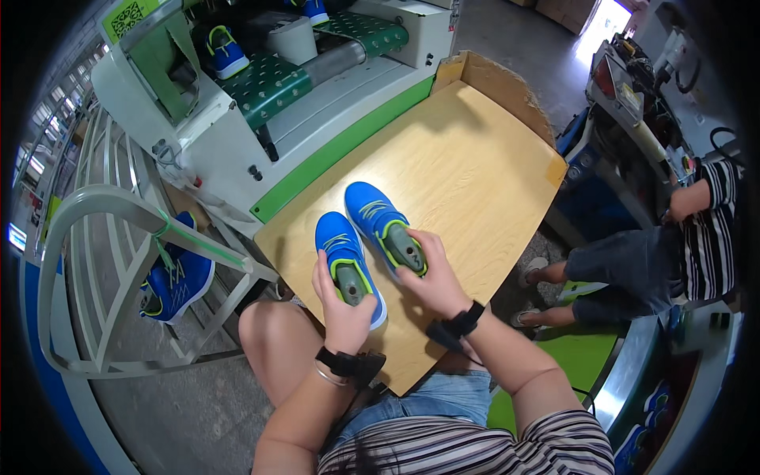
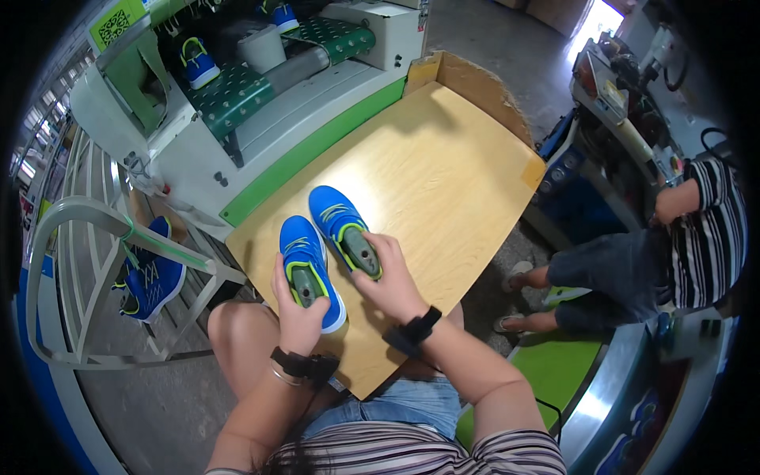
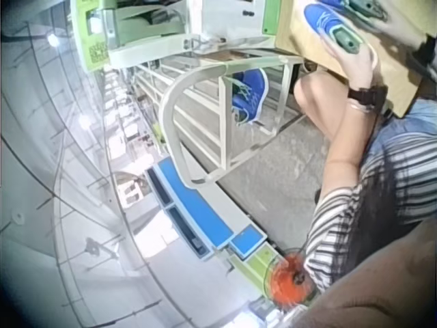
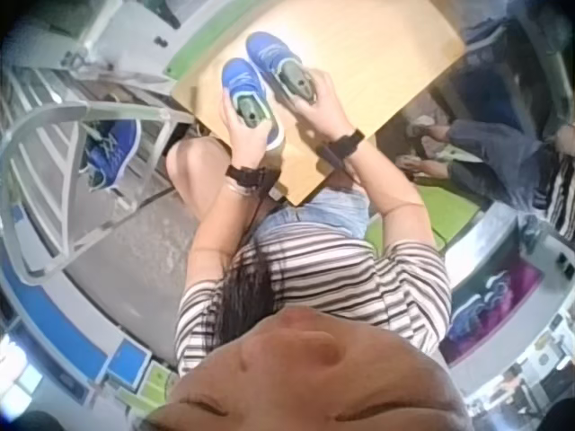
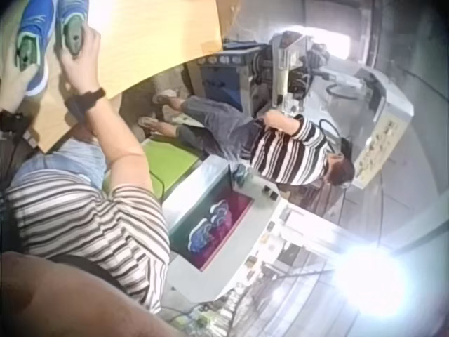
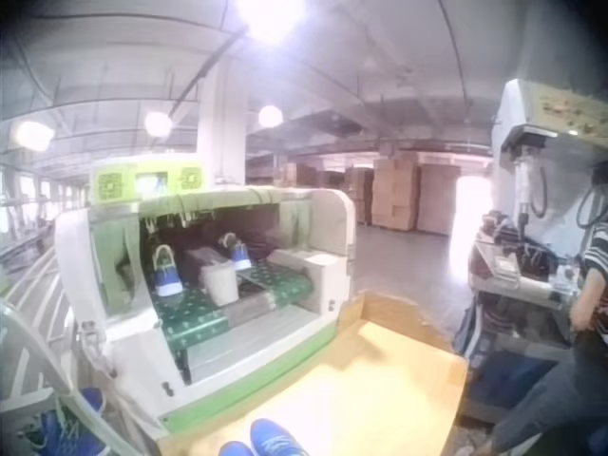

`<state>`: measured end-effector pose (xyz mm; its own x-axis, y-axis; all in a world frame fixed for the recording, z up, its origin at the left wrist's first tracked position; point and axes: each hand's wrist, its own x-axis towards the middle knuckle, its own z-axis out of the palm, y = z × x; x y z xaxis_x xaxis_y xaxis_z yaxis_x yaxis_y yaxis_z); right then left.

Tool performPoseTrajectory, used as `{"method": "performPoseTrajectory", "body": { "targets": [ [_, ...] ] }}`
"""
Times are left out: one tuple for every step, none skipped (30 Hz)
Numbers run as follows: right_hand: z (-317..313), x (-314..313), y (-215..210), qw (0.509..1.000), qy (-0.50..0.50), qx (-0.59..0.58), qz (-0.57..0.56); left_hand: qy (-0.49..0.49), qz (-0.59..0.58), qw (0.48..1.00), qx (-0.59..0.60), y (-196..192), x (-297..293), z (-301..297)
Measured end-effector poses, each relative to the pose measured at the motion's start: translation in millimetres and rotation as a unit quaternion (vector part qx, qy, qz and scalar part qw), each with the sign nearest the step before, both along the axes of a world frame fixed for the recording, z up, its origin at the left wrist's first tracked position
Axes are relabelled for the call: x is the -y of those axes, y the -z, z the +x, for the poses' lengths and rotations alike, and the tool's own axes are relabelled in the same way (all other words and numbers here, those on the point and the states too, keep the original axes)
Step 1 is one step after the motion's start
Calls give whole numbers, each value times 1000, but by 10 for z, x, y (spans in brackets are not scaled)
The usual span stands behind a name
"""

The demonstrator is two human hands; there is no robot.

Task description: Picking up blue shoes from a table and placing them into a conveyor-belt machine for processing.

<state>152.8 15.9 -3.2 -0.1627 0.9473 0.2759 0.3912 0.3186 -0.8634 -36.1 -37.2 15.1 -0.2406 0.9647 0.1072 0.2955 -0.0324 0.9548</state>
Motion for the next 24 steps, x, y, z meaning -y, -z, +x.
{"method": "performPoseTrajectory", "body": {
  "targets": [
    [-62,75,-11,1000,18,-18,-7,1,-8,999,32,-28,-25,-50],
    [-107,122,-32,999,35,-35,-13,3,-17,998,64,-67,-49,-77],
    [-123,134,-24,995,51,-77,-48,-9,-31,988,150,-116,-49,-71],
    [-125,107,-11,988,67,-119,-78,-13,-47,973,227,-233,-105,-89],
    [-126,44,-6,978,82,-161,-106,-15,-60,951,303,-360,-189,-127],
    [-79,-35,18,961,98,-226,-127,-16,-74,923,377,-485,-260,-176],
    [10,-140,57,939,110,-289,-149,5,-48,911,409,-597,-322,-254],
    [83,-232,10,913,122,-348,-171,47,-17,909,414,-713,-390,-337],
    [161,-345,-57,848,116,-463,-229,50,24,909,413,-863,-467,-365],
    [199,-433,-214,842,106,-485,-211,51,58,907,414,-1055,-545,-361],
    [186,-520,-377,859,113,-466,-180,47,89,913,396,-1313,-608,-343],
    [197,-645,-536,875,123,-445,-144,47,121,915,381,-1544,-729,-300],
    [216,-823,-686,880,104,-451,-107,39,152,928,337,-1678,-888,-305],
    [252,-1045,-855,884,89,-455,-69,50,197,946,252,-1743,-1135,-348],
    [245,-1291,-1082,893,78,-442,-22,20,221,953,204,-1810,-1384,-345],
    [177,-1573,-1319,900,63,-431,21,-13,245,958,150,-1888,-1631,-360],
    [77,-1855,-1543,909,51,-411,44,-58,269,957,93,-1923,-1926,-416],
    [-83,-2164,-1758,916,30,-394,63,-112,294,949,30,-1938,-2196,-549],
    [-81,-2553,-1921,952,68,-269,133,-159,296,940,-59,-1949,-2492,-595],
    [-51,-2984,-1980,965,109,-134,199,-203,296,922,-143,-1881,-2806,-636],
    [-43,-3446,-1900,964,132,-58,224,-214,297,914,-173,-1725,-3089,-702],
    [-74,-3775,-1794,958,151,19,242,-228,259,927,-144,-1697,-3335,-697],
    [-192,-3783,-1836,969,166,52,178,-229,223,939,-127,-1742,-3402,-759],
    [-304,-3781,-1892,973,181,85,114,-228,187,949,-109,-1802,-3456,-834]
  ]
}}
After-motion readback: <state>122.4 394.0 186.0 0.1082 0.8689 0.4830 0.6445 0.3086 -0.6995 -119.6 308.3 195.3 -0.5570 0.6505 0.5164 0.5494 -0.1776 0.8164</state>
